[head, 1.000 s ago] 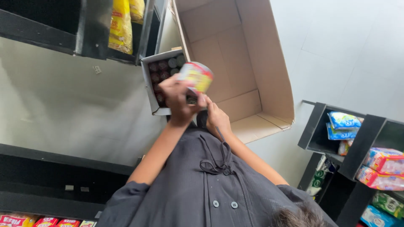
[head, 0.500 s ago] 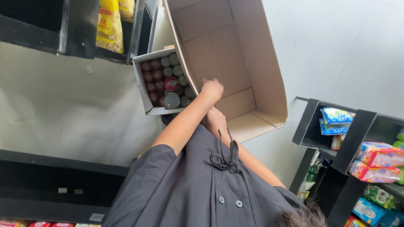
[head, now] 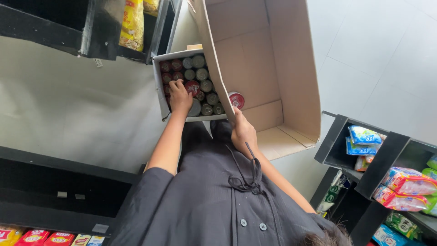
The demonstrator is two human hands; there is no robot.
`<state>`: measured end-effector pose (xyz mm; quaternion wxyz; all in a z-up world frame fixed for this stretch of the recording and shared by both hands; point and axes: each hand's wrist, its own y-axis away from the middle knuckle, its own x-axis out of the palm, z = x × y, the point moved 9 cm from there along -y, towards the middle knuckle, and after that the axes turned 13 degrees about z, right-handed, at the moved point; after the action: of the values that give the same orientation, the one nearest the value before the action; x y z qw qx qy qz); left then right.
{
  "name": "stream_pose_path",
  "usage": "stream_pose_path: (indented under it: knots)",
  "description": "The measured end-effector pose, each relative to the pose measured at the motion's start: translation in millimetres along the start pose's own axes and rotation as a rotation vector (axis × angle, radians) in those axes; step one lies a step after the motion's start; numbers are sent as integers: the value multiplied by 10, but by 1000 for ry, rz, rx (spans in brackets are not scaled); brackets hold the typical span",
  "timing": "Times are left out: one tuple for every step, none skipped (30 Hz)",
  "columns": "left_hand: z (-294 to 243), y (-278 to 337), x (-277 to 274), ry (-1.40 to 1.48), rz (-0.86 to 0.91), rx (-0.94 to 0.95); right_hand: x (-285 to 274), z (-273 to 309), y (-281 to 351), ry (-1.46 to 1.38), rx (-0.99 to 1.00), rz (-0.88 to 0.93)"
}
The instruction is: Transferring canned goods from a bulk container into a smaller box and onto display shelves.
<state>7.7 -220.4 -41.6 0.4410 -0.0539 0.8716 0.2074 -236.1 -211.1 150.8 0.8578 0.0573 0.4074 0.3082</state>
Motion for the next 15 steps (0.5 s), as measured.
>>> stream_pose_path:
  knots:
    - [54,-42,93,1,9,-3,-22,50,-6,-1,8,5]
    - [178,-99,280,14,117,-83,-19,55,-22,-9,57,39]
    - [311,-154,463,23,225,-160,-3,63,-43,-20,108,69]
    - [306,-205,538,20,235,-160,2,40,-46,-24,117,71]
    - [312,-258,669,37,309,-172,17,19,-48,-11,131,79]
    - [314,-301,799,54,382,-185,29,-1,-45,2,146,88]
    - [364,-364,906,53,389,-183,14,23,-67,1,154,87]
    - [420,-407,1039,56,429,-193,3,56,-79,-17,155,94]
    - [460,-435,1170,61,467,-206,-24,87,-81,-32,154,103]
    - [447,-411,1111,63,472,-205,19,58,-90,-31,159,104]
    - [426,-374,1041,59,468,-216,33,28,-87,-35,161,97]
    - [392,-324,963,56,463,-226,36,5,-69,-40,162,89]
    - [357,-249,850,58,459,-227,41,-9,-67,-38,159,90]
    - [305,-175,674,93,390,-223,35,-20,-54,-31,161,93]
    - [261,-141,465,123,316,-214,31,-21,-67,-27,159,90]
